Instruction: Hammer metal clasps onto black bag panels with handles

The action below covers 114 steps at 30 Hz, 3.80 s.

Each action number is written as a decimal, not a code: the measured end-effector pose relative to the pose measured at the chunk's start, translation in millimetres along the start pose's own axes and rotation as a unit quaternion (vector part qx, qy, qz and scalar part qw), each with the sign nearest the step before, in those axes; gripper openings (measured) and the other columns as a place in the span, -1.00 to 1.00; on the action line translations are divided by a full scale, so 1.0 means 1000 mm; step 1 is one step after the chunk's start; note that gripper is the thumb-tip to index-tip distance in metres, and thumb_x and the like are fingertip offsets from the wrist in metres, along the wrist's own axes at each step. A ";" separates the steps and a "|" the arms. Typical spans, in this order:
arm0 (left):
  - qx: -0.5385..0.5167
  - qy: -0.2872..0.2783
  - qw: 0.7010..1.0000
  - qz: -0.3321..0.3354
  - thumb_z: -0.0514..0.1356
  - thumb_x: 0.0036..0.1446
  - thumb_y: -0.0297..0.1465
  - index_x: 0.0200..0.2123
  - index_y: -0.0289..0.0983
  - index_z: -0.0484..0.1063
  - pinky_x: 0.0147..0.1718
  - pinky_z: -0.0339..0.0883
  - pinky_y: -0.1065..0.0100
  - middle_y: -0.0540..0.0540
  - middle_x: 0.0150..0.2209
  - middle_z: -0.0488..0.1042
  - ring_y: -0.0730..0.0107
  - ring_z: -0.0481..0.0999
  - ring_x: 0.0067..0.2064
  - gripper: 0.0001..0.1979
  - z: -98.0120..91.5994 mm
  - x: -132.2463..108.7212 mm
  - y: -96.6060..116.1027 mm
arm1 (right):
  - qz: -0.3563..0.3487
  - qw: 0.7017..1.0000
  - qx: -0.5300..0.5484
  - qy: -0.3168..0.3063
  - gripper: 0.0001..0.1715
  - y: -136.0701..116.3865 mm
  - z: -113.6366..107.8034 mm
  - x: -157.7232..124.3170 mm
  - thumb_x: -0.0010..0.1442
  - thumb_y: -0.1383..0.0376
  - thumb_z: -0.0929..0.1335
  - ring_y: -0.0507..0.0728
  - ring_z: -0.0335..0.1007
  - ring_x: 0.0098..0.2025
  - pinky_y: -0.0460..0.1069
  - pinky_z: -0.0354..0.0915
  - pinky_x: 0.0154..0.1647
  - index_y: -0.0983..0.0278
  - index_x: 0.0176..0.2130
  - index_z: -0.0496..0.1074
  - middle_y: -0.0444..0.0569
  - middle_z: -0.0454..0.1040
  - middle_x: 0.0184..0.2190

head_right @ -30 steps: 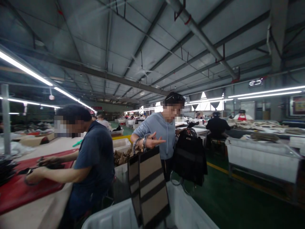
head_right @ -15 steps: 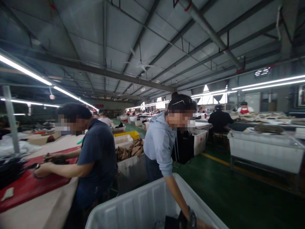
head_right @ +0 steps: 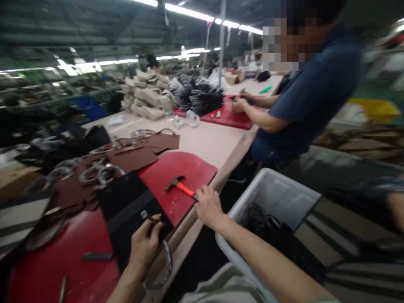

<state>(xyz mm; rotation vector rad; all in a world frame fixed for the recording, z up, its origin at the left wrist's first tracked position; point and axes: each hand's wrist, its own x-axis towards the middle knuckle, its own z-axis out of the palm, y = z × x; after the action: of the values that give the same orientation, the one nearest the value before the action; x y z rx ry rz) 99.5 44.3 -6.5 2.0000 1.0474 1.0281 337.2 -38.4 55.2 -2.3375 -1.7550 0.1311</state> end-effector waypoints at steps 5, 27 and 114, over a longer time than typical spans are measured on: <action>0.026 0.042 0.999 -0.023 0.17 0.20 -0.38 -0.22 -0.22 0.51 -0.03 0.49 0.20 -0.12 -0.12 0.61 0.19 0.60 -0.06 -0.87 -0.016 -0.006 -0.010 | 0.007 0.990 0.111 -0.083 -0.70 -0.015 0.039 0.040 0.26 0.37 0.31 0.36 0.30 0.09 0.23 0.15 0.13 0.37 0.00 0.31 0.27 0.40 -0.02; 0.044 0.038 0.998 -0.024 0.17 0.18 -0.47 -0.25 -0.20 0.51 -0.15 0.47 0.33 -0.08 -0.19 0.60 0.27 0.60 -0.18 -0.87 -0.012 -0.001 0.001 | -0.061 0.880 0.466 -0.074 -0.56 -0.046 -0.075 0.038 0.36 -0.05 0.17 -0.03 0.05 -0.66 -0.12 0.01 -0.66 0.20 -0.39 0.17 -0.23 0.18 -0.60; 0.465 0.104 0.713 -0.515 0.03 0.23 -0.20 -0.21 -0.38 0.62 -0.21 0.37 0.17 -0.43 -0.21 0.60 -0.11 0.60 -0.11 -0.55 -0.235 -0.058 -0.026 | -0.392 0.913 0.105 0.031 -0.41 -0.062 0.106 0.067 0.29 0.11 0.26 0.38 0.13 0.27 0.33 0.11 0.21 0.26 0.23 0.32 0.22 0.28 0.24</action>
<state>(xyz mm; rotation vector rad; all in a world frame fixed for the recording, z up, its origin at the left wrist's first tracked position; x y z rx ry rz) -132.8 49.3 66.7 1.3757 2.7434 0.0186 276.7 54.7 -29.6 -1.3328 -2.3491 0.1018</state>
